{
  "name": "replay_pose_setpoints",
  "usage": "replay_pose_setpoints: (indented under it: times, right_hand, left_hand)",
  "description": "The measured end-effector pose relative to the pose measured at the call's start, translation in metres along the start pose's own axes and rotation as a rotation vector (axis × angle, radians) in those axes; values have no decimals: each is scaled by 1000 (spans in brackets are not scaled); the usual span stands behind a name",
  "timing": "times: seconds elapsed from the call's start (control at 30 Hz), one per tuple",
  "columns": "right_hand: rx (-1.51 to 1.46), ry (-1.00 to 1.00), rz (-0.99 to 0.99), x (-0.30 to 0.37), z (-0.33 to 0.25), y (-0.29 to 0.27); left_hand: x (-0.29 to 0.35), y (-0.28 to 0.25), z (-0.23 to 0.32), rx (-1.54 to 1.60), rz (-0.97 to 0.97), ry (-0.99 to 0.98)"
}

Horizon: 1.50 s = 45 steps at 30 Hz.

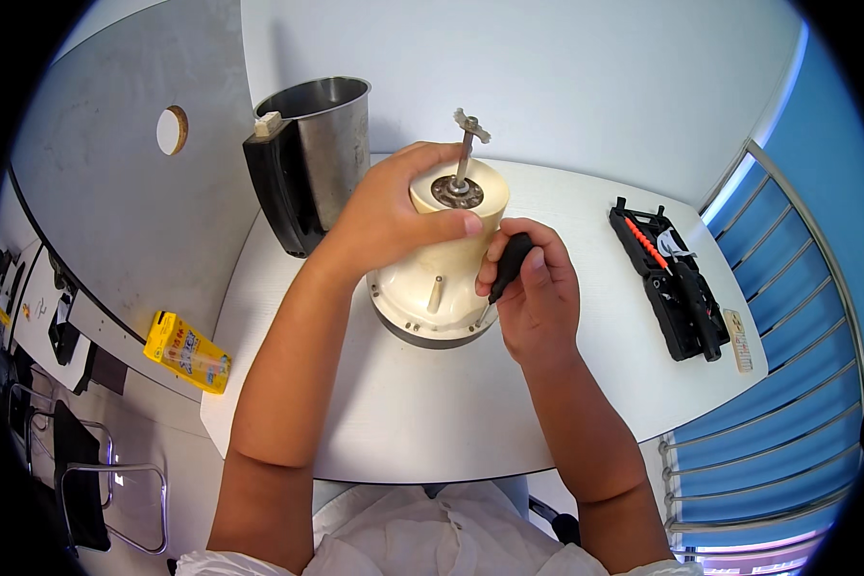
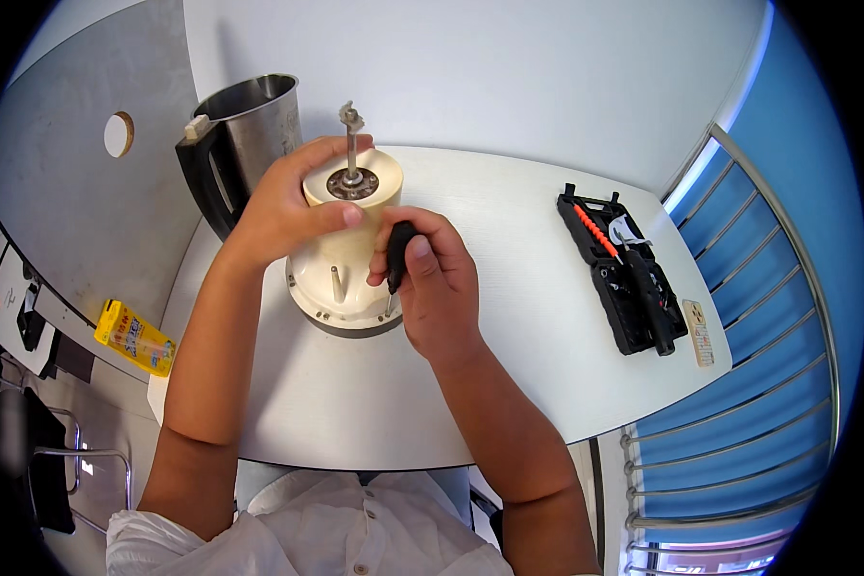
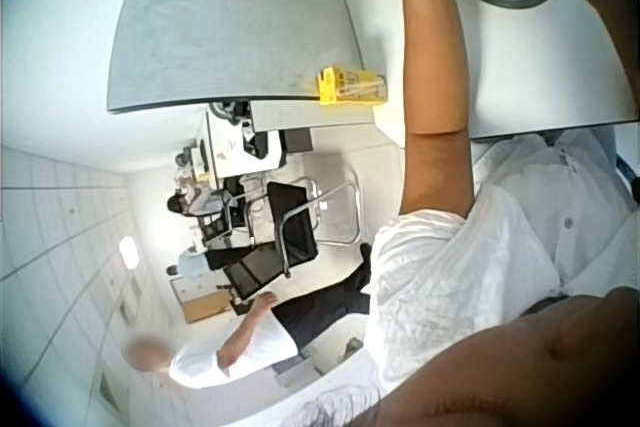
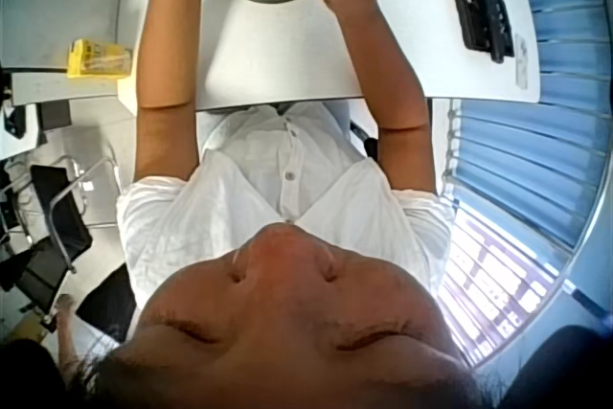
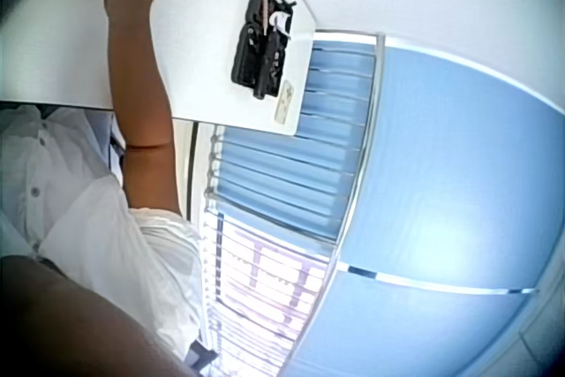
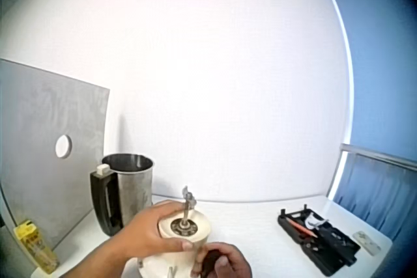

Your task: The person uses a screwdriver to tighten screws on the base of a white cylindrical appliance with a metal crank. They rotate the device to access different screw locations and continue tightening until the base is secured.

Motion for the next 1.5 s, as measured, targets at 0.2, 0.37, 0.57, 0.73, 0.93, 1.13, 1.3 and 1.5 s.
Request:
replay_pose_setpoints:
  times: [0.2,0.37,0.57,0.73,0.93,1.13,1.3,1.5]
  right_hand:
    - [-203,-57,-18,3,6,-3]
    - [-70,-155,36,2,3,-8]
    - [-19,-97,62,2,3,-4]
    - [-24,-26,65,4,6,-5]
    - [-117,-184,111,7,4,-5]
    - [1,-135,115,4,1,-3]
    - [-9,-43,57,6,6,-2]
    - [-148,-110,65,6,5,-5]
  left_hand:
    - [0,0,-4,3,0,7]
    - [0,-1,-5,-1,14,-35]
    - [0,5,-3,56,4,0]
    - [0,5,-1,24,7,16]
    - [0,4,-1,30,22,-19]
    - [0,7,1,22,17,21]
    - [1,7,1,29,13,-16]
    - [0,8,2,19,35,6]
Point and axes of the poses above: each hand's wrist, its own x-axis away from the middle knuckle, its own y-axis out of the palm, z = x × y, the point moved 6 cm from there along -x, towards the middle knuckle, and after that the axes turned 3 degrees about y, right-handed, at the moved point
